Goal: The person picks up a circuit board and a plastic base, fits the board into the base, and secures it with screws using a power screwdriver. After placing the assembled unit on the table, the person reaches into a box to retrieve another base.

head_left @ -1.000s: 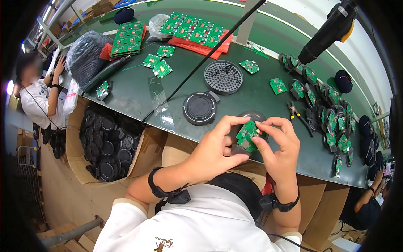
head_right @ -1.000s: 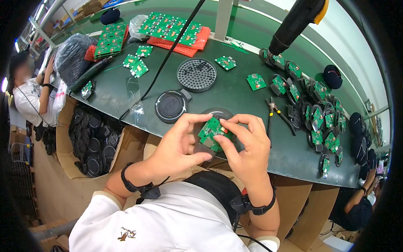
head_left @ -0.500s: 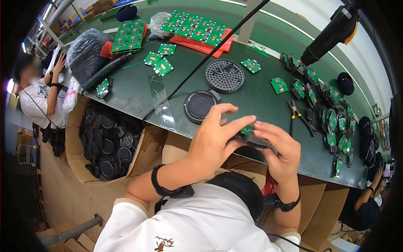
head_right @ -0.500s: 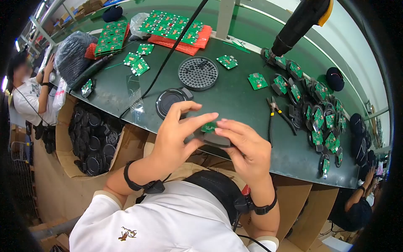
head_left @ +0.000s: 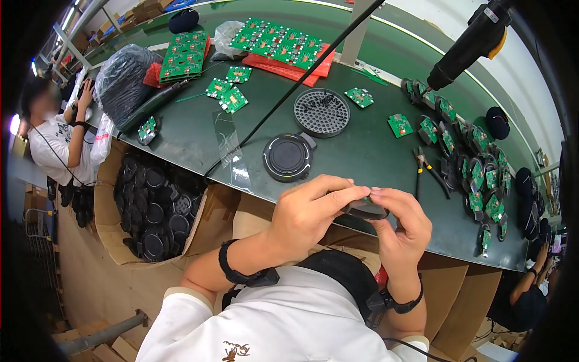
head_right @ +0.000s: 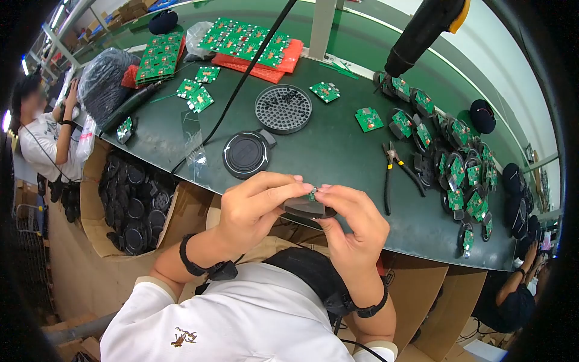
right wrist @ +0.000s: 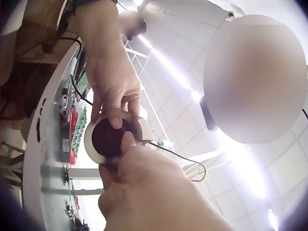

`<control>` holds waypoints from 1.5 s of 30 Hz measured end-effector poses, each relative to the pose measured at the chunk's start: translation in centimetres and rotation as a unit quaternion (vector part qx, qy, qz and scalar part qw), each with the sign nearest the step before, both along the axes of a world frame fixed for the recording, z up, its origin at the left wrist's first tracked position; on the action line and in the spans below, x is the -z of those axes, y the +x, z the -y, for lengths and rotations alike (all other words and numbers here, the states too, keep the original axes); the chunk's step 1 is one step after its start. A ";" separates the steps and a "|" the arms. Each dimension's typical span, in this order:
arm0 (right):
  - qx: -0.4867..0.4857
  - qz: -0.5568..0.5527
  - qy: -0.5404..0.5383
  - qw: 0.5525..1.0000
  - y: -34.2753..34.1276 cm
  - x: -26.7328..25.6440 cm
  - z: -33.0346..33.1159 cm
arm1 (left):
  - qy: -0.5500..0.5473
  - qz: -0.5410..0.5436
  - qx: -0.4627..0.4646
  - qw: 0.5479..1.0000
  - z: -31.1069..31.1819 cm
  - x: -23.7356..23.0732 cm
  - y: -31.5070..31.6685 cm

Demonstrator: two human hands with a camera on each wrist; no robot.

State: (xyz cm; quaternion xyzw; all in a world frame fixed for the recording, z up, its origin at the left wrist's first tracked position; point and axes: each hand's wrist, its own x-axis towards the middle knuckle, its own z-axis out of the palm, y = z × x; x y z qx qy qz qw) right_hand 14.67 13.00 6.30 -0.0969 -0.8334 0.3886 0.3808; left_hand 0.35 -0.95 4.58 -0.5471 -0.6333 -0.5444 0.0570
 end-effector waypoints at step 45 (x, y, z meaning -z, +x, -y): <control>-0.091 0.066 -0.383 0.917 -0.6 0.2 -0.3 | -0.111 0.481 0.127 0.860 1.1 0.2 0.1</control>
